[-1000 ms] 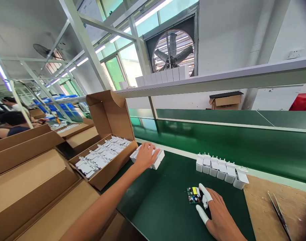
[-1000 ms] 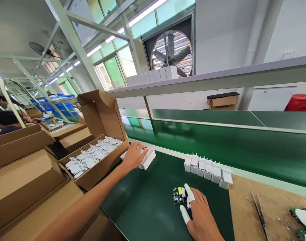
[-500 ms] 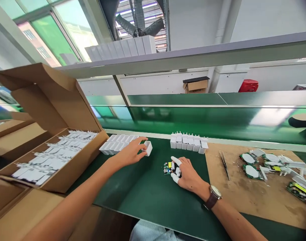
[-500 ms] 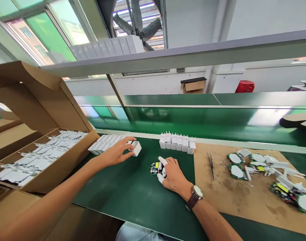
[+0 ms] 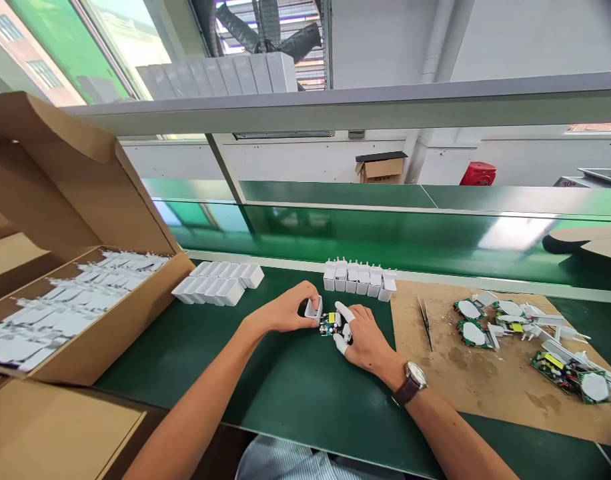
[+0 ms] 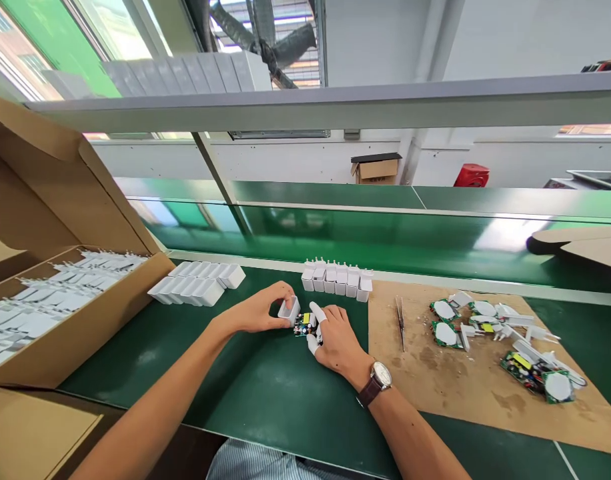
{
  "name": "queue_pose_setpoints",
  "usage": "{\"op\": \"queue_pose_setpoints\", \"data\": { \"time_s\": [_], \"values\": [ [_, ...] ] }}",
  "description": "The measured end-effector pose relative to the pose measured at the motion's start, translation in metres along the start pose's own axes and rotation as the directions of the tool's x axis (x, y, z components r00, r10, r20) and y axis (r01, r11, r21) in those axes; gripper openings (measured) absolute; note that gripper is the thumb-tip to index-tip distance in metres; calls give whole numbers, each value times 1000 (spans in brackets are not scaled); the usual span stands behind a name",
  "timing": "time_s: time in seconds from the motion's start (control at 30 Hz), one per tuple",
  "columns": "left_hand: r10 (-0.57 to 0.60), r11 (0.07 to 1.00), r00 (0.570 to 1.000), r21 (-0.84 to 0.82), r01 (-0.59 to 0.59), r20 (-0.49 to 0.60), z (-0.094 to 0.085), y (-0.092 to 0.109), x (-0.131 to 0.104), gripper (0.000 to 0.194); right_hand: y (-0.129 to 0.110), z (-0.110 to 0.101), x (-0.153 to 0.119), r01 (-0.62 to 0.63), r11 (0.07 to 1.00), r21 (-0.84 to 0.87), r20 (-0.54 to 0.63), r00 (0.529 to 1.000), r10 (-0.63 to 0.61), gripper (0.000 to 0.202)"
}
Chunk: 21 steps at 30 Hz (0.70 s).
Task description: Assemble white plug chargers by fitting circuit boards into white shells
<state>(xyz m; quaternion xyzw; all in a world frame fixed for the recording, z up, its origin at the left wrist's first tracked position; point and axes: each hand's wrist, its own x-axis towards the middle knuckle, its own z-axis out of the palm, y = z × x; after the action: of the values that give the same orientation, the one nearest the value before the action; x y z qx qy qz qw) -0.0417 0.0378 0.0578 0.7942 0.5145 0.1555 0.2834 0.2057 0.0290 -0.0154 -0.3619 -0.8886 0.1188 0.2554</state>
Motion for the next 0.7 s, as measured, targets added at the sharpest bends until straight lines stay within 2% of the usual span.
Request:
{"op": "queue_pose_setpoints", "data": {
  "time_s": [0.1, 0.13, 0.17, 0.23, 0.3, 0.37, 0.5, 0.7],
  "values": [
    [-46, 996, 996, -83, 40, -76, 12, -13, -11, 73, 0, -3, 2, -32, 999, 8, -29, 999, 33, 71],
    [-60, 993, 993, -105, 50, -99, 18, -16, -12, 80, -1, -5, 2, -48, 999, 16, -52, 997, 48, 70],
    [-70, 991, 991, -124, 55, -117, 23, -20, -13, 81, -1, -6, 3, -61, 998, 25, -83, 995, 63, 70],
    [-70, 986, 986, -161, 45, -155, 34, -24, -13, 70, -1, -11, 4, -75, 996, 43, -158, 984, 81, 68],
    [-34, 981, 978, -193, -6, -204, 43, -27, -14, 60, -3, -15, 4, -69, 996, 64, -243, 966, 83, 64],
    [34, 977, 965, -196, -87, -258, 49, -28, -16, 61, -7, -19, 3, -34, 996, 84, -299, 952, 58, 63],
    [179, 972, 935, -90, -216, -307, 54, -31, -20, 63, -16, -24, 2, 75, 996, 52, -281, 958, -58, 66],
    [308, 951, 879, 99, -292, -364, 57, -32, -21, 75, -21, -21, 1, 172, 985, -11, -283, 944, -168, 73]
  ]
}}
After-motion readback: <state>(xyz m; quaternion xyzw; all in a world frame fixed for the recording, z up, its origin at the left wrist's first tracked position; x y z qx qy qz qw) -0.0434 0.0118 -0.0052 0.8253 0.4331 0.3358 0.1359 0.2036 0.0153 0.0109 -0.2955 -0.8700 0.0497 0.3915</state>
